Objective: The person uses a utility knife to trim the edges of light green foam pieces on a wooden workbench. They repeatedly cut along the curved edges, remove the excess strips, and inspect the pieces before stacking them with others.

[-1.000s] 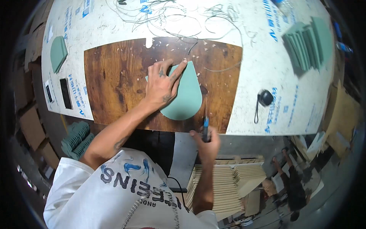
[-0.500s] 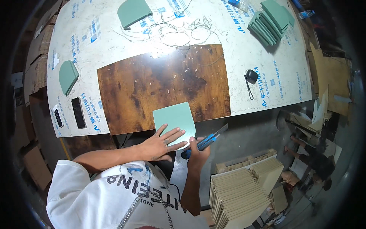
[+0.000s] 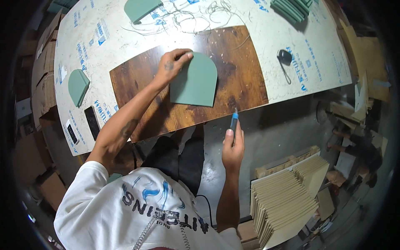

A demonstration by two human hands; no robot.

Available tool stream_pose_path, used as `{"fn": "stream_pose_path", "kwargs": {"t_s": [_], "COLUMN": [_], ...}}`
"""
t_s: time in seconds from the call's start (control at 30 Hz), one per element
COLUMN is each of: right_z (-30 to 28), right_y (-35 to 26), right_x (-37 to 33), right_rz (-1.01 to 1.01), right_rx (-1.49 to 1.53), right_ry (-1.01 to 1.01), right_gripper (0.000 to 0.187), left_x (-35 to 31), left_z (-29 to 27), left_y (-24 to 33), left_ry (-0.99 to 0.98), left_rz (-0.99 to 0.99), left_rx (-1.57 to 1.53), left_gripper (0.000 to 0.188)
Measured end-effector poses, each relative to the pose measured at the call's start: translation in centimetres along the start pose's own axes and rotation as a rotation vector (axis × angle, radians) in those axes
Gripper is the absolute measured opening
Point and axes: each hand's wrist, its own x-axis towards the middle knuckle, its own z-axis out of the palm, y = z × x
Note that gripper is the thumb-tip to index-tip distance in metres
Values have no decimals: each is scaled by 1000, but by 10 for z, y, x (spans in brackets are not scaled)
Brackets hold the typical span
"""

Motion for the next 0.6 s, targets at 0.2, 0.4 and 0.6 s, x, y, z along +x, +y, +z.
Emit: {"fn": "stream_pose_path", "kwargs": {"t_s": [0.2, 0.4, 0.6], "right_z": [29, 47, 35], "right_y": [26, 53, 68], "right_x": [8, 8, 14], "right_rz": [-426, -525, -527], "right_rx": [-478, -665, -627], "right_ry": [120, 174, 261], "right_gripper": [47, 45, 47], "left_x": [-6, -7, -5], "left_z": [49, 68, 68], "left_y": [-28, -41, -50], "left_ry": [338, 409, 344], "left_rz": [406, 516, 408], "left_rx": [713, 794, 832], "left_gripper": [45, 45, 47]}}
